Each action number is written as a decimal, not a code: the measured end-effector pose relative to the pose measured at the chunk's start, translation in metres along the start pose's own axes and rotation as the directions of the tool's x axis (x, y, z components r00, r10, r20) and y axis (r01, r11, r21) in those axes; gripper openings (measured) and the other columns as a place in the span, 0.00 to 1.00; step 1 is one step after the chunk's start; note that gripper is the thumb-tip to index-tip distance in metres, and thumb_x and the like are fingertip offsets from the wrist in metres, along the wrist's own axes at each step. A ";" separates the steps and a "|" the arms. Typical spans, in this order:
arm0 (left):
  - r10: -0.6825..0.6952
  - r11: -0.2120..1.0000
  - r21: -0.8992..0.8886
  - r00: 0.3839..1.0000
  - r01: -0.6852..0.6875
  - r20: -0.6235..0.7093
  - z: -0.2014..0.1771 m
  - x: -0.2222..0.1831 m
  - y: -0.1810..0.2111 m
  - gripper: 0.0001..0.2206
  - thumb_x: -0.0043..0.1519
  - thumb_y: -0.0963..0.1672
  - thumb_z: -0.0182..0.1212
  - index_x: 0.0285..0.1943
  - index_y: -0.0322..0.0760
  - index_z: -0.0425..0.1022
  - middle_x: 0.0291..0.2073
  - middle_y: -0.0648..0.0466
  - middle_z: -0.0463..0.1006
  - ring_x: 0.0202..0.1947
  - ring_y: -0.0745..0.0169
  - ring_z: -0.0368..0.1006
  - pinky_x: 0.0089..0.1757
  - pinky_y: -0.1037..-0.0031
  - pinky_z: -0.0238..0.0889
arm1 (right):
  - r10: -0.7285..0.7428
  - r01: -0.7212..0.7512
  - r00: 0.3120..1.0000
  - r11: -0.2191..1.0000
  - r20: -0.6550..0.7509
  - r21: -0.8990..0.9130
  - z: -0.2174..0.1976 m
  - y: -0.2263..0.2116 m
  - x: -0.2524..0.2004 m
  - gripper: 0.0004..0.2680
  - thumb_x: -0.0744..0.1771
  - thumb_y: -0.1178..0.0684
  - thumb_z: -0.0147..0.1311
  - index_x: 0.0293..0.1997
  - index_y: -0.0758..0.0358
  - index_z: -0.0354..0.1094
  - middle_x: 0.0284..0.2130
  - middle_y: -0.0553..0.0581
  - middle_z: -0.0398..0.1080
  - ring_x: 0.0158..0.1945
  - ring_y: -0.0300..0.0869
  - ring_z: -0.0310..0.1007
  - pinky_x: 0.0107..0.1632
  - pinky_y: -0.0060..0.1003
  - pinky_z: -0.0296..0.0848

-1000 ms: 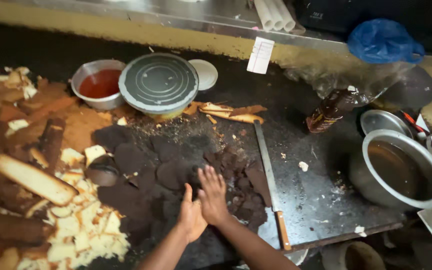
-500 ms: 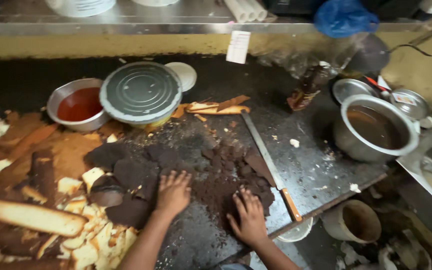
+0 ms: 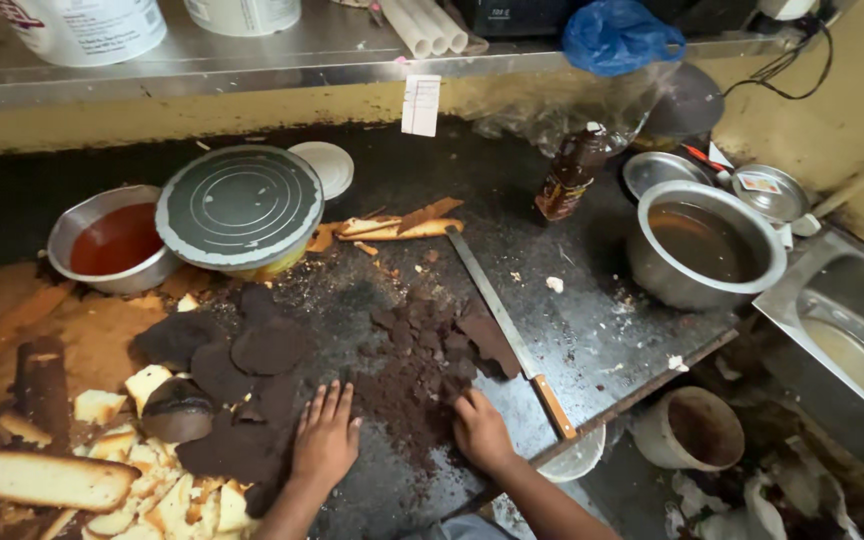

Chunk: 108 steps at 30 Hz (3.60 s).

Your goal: The person crumbles pieces of dark, burnt bread by hand on a counter near a sink and various containers.

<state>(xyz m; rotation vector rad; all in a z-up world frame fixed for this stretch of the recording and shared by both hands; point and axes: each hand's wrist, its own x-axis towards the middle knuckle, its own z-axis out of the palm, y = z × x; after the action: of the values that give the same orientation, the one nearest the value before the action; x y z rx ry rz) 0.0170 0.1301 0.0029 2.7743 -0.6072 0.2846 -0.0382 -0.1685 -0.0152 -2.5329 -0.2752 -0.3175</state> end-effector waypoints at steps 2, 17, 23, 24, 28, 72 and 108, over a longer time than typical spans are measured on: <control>-0.141 0.989 -0.034 0.989 0.142 0.037 0.014 -0.004 0.003 0.27 0.60 0.48 0.55 0.70 0.39 0.63 0.68 0.44 0.64 0.69 0.41 0.56 0.60 0.53 0.52 | 0.146 -0.151 0.988 0.973 0.039 0.175 -0.006 0.000 0.010 0.12 0.62 0.56 0.54 0.50 0.62 0.66 0.47 0.67 0.65 0.52 0.62 0.67 0.52 0.51 0.70; -0.382 -0.070 -0.889 0.811 0.452 0.442 0.097 0.017 0.067 0.31 0.63 0.45 0.57 0.78 0.44 0.54 0.66 0.45 0.70 0.66 0.55 0.66 0.63 0.67 0.54 | -0.075 0.068 0.993 0.995 0.089 0.079 0.032 0.014 0.060 0.08 0.62 0.50 0.62 0.39 0.61 0.74 0.37 0.57 0.76 0.44 0.52 0.76 0.49 0.44 0.74; -0.432 -0.514 -0.724 0.591 0.459 0.681 0.022 0.050 0.100 0.30 0.68 0.58 0.42 0.75 0.42 0.63 0.64 0.43 0.69 0.61 0.46 0.64 0.61 0.57 0.55 | 0.431 -0.248 0.896 0.294 0.104 0.923 0.023 -0.018 0.102 0.10 0.64 0.62 0.49 0.48 0.63 0.72 0.34 0.46 0.76 0.38 0.33 0.73 0.45 0.28 0.72; -0.431 -0.515 -0.724 0.593 0.458 0.681 0.007 0.055 0.109 0.30 0.68 0.58 0.42 0.75 0.42 0.63 0.64 0.43 0.69 0.61 0.46 0.64 0.61 0.57 0.55 | 0.431 -0.248 0.897 0.296 0.103 0.922 0.017 -0.031 0.106 0.10 0.64 0.62 0.49 0.48 0.63 0.72 0.34 0.46 0.76 0.38 0.33 0.73 0.45 0.28 0.72; -0.347 -0.755 -0.622 0.677 0.209 0.649 -0.025 0.073 0.134 0.28 0.66 0.58 0.39 0.67 0.42 0.68 0.60 0.50 0.75 0.61 0.52 0.69 0.60 0.59 0.58 | 0.477 -0.137 0.876 0.107 0.070 0.985 -0.002 -0.080 0.105 0.06 0.64 0.63 0.50 0.42 0.68 0.70 0.34 0.51 0.74 0.39 0.39 0.72 0.44 0.34 0.71; -0.282 -0.684 -0.691 0.788 0.235 0.547 -0.039 0.098 0.104 0.24 0.69 0.51 0.38 0.72 0.40 0.66 0.68 0.52 0.70 0.66 0.57 0.67 0.63 0.64 0.59 | -0.043 0.172 0.973 0.793 -0.229 0.584 -0.052 -0.139 0.132 0.14 0.69 0.58 0.48 0.62 0.67 0.70 0.66 0.67 0.66 0.72 0.54 0.63 0.73 0.46 0.54; -0.217 -0.691 -0.638 0.744 0.340 0.632 -0.041 0.078 0.113 0.24 0.71 0.51 0.40 0.71 0.34 0.65 0.67 0.46 0.70 0.64 0.53 0.67 0.63 0.59 0.58 | -0.242 0.323 0.939 0.867 -0.246 0.379 -0.050 -0.119 0.110 0.21 0.70 0.55 0.41 0.75 0.70 0.53 0.72 0.70 0.58 0.76 0.57 0.56 0.78 0.52 0.48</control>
<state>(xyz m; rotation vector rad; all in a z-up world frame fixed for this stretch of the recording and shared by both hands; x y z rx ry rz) 0.0321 0.0154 0.0871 0.6912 0.3541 -0.4671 0.0268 -0.0855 0.1173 -2.0217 -0.5794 -0.5509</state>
